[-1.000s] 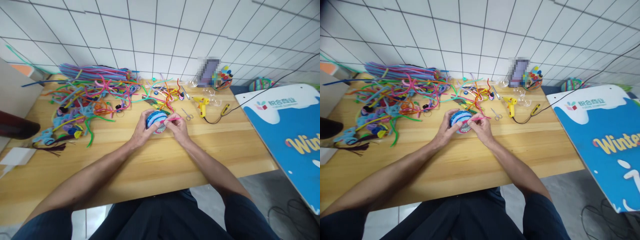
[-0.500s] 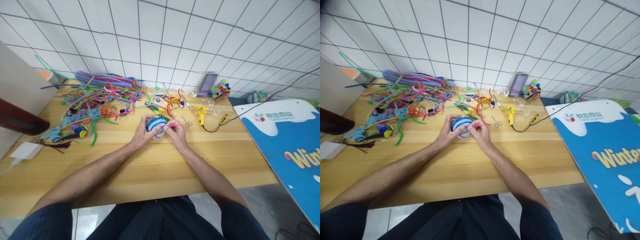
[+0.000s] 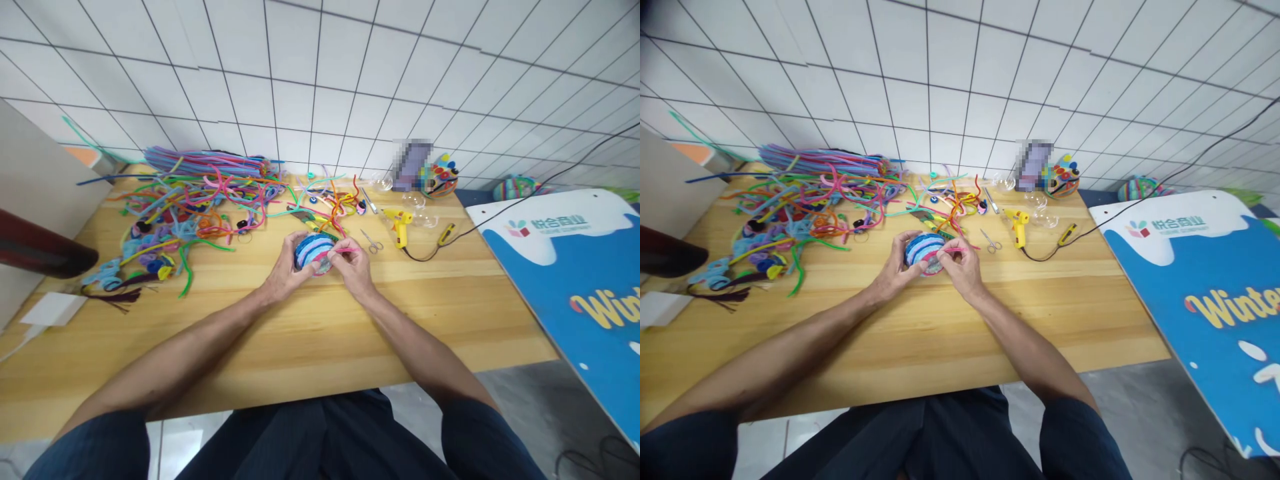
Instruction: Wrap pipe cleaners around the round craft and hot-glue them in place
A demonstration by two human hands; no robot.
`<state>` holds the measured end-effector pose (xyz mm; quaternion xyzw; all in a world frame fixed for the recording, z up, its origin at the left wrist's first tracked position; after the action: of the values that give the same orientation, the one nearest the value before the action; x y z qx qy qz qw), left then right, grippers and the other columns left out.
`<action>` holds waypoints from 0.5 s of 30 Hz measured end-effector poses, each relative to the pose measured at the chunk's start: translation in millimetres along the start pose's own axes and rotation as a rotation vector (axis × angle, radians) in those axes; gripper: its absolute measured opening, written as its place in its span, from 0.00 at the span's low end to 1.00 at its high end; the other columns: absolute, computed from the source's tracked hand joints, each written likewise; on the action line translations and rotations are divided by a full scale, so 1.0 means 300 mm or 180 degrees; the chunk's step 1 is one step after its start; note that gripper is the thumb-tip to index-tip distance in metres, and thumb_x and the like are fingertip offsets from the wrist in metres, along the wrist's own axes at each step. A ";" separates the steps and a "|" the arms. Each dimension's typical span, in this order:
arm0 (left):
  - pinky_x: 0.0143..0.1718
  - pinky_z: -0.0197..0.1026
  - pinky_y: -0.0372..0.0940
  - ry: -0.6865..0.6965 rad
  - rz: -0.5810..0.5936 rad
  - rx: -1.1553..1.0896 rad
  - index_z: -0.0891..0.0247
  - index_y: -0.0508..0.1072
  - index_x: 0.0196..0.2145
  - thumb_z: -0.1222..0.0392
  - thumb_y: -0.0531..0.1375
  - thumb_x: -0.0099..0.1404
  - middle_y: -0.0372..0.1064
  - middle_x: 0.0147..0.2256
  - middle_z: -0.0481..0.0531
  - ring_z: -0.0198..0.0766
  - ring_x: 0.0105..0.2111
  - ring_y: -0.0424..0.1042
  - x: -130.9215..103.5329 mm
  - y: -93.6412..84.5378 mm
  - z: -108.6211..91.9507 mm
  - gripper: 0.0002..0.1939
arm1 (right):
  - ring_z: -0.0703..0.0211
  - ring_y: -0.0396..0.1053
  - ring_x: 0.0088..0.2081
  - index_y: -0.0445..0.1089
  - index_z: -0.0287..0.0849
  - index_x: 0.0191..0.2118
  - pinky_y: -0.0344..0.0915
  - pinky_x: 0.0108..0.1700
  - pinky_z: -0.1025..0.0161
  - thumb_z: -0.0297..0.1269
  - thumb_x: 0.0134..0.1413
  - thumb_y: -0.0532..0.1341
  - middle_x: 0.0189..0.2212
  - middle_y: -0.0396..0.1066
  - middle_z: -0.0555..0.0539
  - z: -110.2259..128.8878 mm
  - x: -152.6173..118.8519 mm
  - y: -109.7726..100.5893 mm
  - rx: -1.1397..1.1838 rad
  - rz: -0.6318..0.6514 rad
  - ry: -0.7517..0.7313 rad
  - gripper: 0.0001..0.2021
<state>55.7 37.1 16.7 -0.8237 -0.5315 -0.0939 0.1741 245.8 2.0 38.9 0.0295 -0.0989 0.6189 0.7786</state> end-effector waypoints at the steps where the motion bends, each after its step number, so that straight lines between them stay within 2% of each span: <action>1: 0.76 0.66 0.69 -0.0008 -0.0003 0.0037 0.57 0.58 0.72 0.31 0.70 0.72 0.67 0.71 0.68 0.60 0.73 0.72 -0.001 -0.001 0.005 0.45 | 0.59 0.66 0.29 0.73 0.49 0.33 0.64 0.35 0.59 0.51 0.55 0.74 0.27 0.73 0.54 -0.001 0.000 -0.001 -0.0021 0.0009 -0.0011 0.15; 7: 0.79 0.66 0.64 0.0108 0.0073 0.0192 0.55 0.62 0.72 0.35 0.66 0.77 0.65 0.71 0.64 0.58 0.74 0.69 -0.003 -0.010 0.011 0.37 | 0.57 0.68 0.33 0.74 0.49 0.33 0.65 0.38 0.58 0.50 0.56 0.73 0.31 0.74 0.53 0.010 -0.007 0.001 -0.0036 0.0035 -0.0143 0.13; 15: 0.79 0.65 0.64 0.0208 0.0099 0.0183 0.55 0.62 0.73 0.37 0.65 0.79 0.65 0.72 0.65 0.58 0.74 0.67 -0.007 -0.010 0.010 0.35 | 0.57 0.68 0.34 0.74 0.49 0.32 0.64 0.39 0.58 0.46 0.56 0.72 0.32 0.74 0.52 0.020 -0.013 0.001 -0.0053 -0.0023 -0.0203 0.10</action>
<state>52.0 37.6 13.8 -0.8230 -0.5152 -0.1027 0.2163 243.8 -2.7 44.1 0.0431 -0.1287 0.6141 0.7775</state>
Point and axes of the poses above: each hand's wrist, its own x-axis towards the middle knuckle, its own y-axis out of the palm, z = x × y, the point moved 6 cm from there along x, towards the middle knuckle
